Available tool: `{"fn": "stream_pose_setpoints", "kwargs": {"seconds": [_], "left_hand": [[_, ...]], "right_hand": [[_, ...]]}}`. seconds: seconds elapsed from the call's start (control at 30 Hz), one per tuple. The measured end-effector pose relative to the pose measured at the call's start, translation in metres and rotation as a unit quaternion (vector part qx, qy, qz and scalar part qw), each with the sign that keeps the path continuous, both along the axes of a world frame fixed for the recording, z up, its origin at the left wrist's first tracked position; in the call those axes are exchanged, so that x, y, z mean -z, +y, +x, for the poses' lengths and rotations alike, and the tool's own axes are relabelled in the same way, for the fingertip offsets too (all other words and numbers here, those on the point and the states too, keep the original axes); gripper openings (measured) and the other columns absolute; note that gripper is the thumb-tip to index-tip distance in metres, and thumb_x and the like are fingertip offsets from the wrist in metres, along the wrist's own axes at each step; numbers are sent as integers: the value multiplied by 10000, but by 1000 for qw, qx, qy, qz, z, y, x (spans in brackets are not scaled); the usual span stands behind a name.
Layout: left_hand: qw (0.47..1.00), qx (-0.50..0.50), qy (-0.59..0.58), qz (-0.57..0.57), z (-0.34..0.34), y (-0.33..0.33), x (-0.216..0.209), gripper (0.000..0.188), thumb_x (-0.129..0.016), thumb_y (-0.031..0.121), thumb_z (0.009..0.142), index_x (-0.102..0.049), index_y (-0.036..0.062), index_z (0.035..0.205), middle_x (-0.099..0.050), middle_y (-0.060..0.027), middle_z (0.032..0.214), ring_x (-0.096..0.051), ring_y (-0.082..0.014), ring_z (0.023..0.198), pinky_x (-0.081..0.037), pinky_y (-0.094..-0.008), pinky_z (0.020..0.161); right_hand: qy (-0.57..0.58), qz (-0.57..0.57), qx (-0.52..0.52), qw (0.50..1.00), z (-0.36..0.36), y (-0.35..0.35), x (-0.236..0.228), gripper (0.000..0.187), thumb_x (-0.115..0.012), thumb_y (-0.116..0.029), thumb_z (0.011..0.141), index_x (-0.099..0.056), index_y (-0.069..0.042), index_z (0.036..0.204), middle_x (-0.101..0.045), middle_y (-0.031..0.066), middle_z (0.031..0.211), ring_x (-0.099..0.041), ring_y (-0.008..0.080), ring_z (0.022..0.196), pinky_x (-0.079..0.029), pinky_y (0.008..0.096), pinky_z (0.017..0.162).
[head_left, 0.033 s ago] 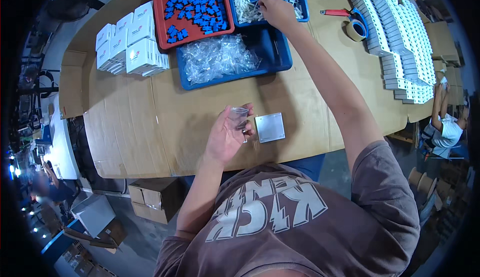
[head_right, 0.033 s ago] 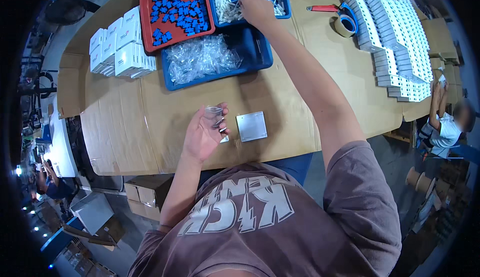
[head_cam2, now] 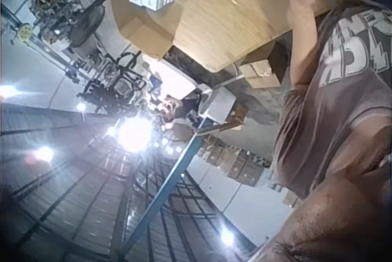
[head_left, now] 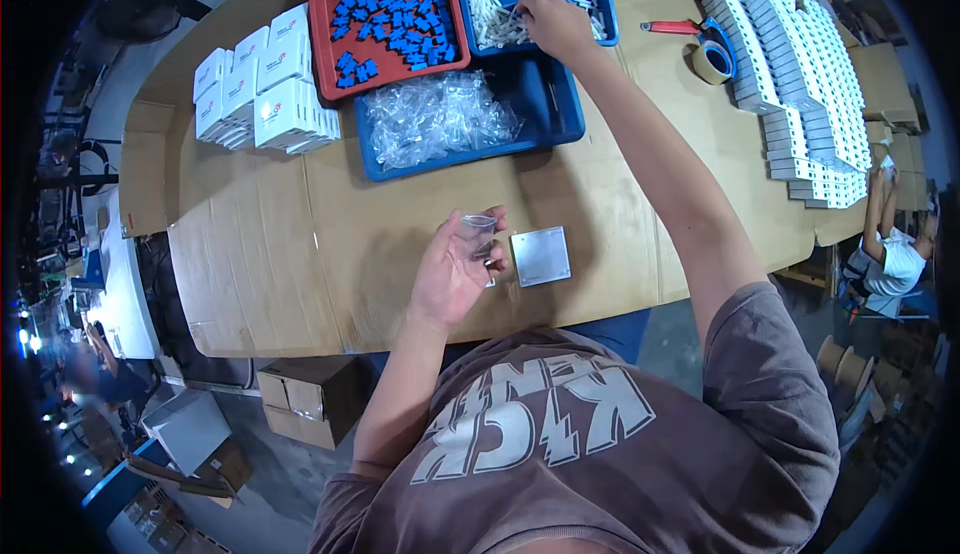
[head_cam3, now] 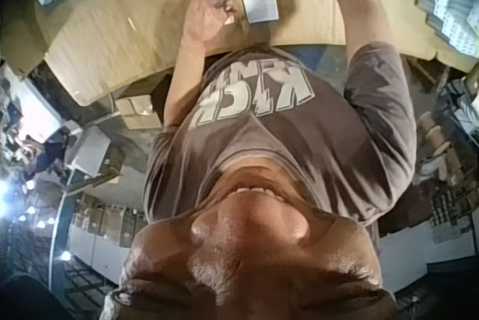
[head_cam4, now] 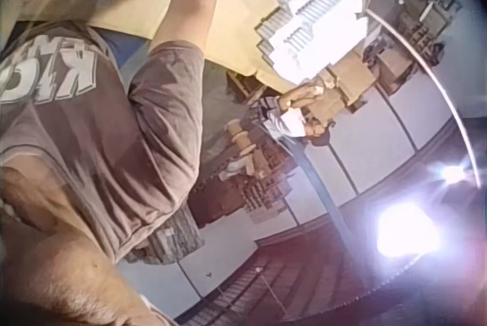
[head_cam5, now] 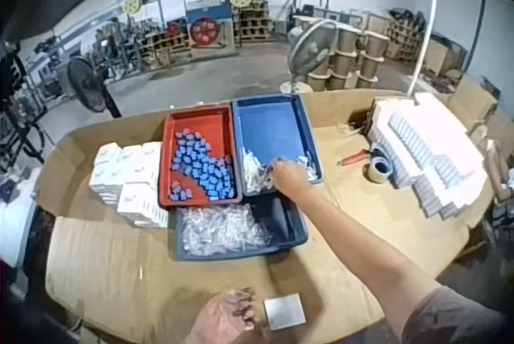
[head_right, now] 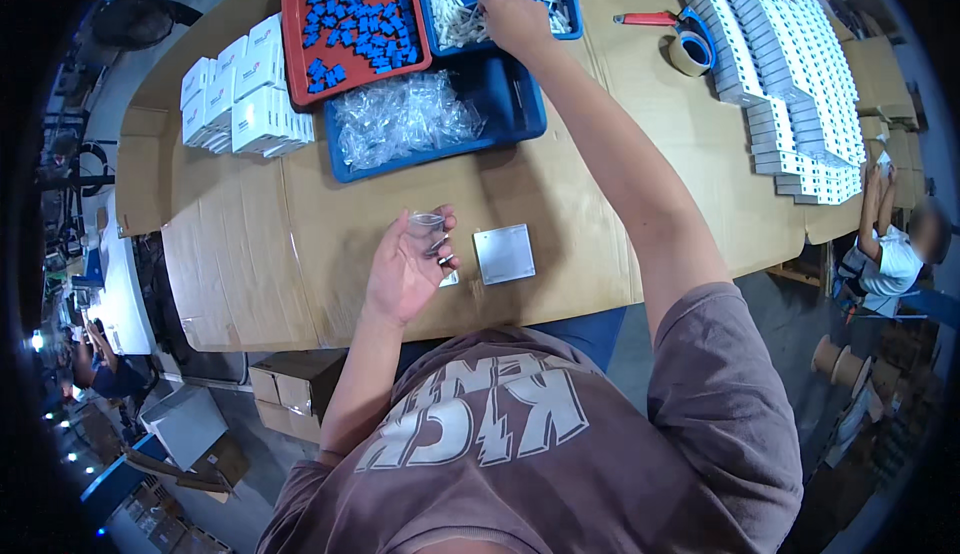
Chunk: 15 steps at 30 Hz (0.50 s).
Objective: The person picks up a white box, opens it, and places a small plastic bag containing screws inside. They then take a blue component from a tray, insert it into the box, and close the lid.
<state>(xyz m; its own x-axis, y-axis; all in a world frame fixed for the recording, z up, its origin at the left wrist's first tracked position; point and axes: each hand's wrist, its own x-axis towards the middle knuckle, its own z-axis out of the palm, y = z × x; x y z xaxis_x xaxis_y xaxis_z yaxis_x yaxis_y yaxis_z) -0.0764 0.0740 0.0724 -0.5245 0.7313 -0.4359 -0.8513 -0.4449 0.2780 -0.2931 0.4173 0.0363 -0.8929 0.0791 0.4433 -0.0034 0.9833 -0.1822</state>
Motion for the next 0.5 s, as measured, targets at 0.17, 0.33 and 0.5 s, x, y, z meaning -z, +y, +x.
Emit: {"fn": "stream_pose_setpoints", "kwargs": {"seconds": [0.17,0.33,0.5], "left_hand": [[999,-36,-4,18,-1,-15,-2,546,-434,436,1091,-560,-17,1369,-642,-59,1181,-581,-170,864,-489,-370,843],[999,-20,-24,26,12,-18,4,538,-440,435,1089,-561,-12,1362,-665,-70,1166,-586,-177,862,-490,-380,852],[996,-23,-72,49,28,-9,11,519,-454,426,1086,-581,-9,1338,-688,-85,1168,-634,-196,852,-509,-403,867]], "right_hand": [[-56,10,-47,997,1,2,-11,194,-603,-182,932,-751,-158,1056,-683,104,1057,-719,352,923,-586,486,801],[-75,1,-40,996,2,7,-12,166,-643,-198,923,-739,-133,1042,-664,79,1098,-703,335,985,-579,472,820],[-118,24,-34,992,-5,0,-21,152,-646,-216,906,-730,-99,954,-646,153,1117,-693,377,968,-571,501,836]]}}
